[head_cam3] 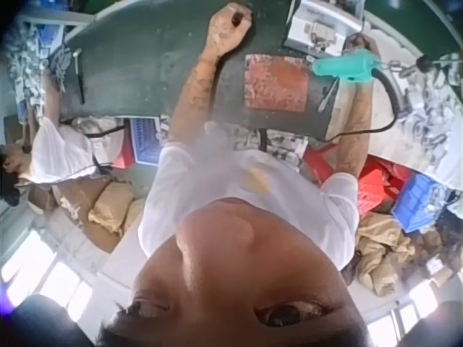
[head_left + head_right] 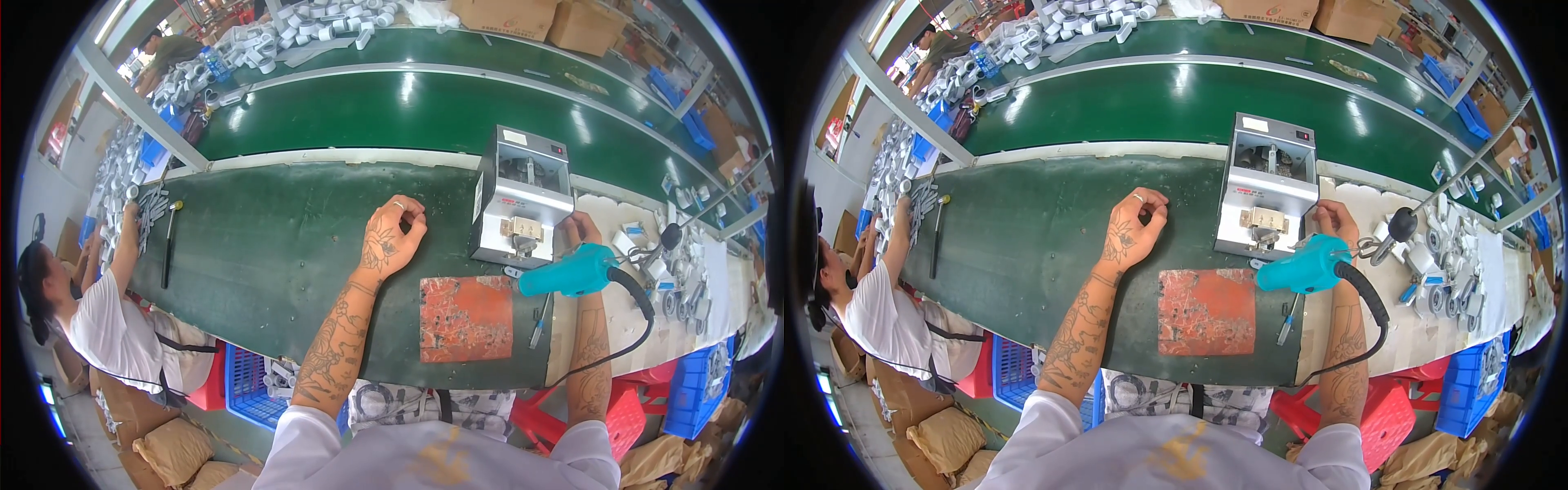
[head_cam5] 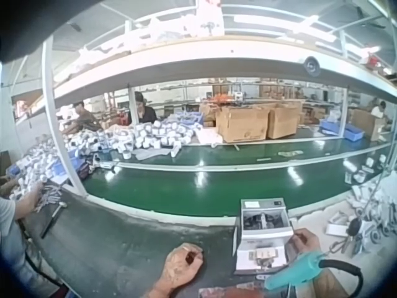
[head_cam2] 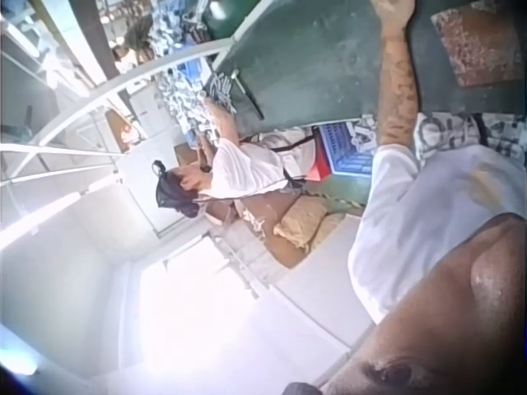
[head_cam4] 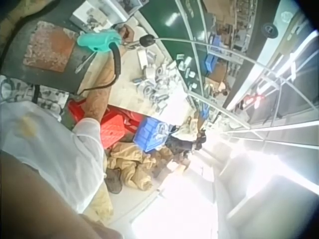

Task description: The recorder is assembling small white caster wheels on a production line using an automatic screw feeder and an electric screwdriver.

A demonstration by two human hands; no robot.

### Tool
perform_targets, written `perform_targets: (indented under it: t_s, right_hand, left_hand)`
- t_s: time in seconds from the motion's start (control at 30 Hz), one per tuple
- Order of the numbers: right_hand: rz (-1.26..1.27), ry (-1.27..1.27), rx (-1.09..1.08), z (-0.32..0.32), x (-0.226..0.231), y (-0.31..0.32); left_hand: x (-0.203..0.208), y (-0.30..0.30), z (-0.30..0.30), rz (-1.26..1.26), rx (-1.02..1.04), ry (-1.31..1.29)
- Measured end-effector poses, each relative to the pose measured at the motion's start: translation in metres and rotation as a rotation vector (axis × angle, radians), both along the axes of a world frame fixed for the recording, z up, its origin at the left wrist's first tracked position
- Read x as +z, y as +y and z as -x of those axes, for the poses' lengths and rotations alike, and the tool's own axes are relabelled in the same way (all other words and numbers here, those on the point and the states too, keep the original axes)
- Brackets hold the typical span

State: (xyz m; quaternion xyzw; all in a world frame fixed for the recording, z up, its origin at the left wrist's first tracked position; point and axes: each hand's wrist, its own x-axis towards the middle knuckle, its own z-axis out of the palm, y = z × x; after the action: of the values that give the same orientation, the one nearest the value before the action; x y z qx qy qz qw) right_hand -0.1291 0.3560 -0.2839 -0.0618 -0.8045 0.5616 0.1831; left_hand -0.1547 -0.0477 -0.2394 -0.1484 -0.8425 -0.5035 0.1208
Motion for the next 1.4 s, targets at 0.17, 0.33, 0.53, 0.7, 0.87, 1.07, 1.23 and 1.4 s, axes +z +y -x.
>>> perform_targets:
  t_s: [0.17,0.33,0.53,0.7,0.87,1.07,1.23,1.4]
  right_hand:
    - [-0.014,-0.008,-0.006,-0.001,0.001,0.000]
    - [-0.013,-0.002,0.004,0.000,-0.001,0.002]
    - [-0.020,-0.014,-0.009,0.001,-0.002,0.002]
    - [-0.014,-0.007,-0.008,0.000,0.002,0.001]
    - [-0.024,-0.002,-0.007,-0.001,-0.002,0.001]
    - [-0.022,-0.027,-0.010,-0.004,0.007,-0.005]
    - [-0.026,-0.030,-0.013,-0.003,0.006,-0.004]
    - [-0.023,-0.020,0.002,-0.002,0.003,-0.001]
  left_hand:
    - [-0.001,0.000,0.000,-0.036,0.002,-0.011]
    - [-0.007,-0.002,0.003,-0.009,0.002,-0.049]
    - [-0.004,-0.002,0.003,0.084,0.023,-0.066]
    - [0.000,-0.001,0.001,0.034,0.025,-0.053]
    - [-0.003,0.000,0.001,0.016,0.019,-0.069]
    - [-0.001,0.001,0.000,0.023,0.024,-0.056]
    - [-0.001,0.001,0.001,0.031,0.015,-0.054]
    - [-0.004,0.000,0.001,0.035,0.006,-0.069]
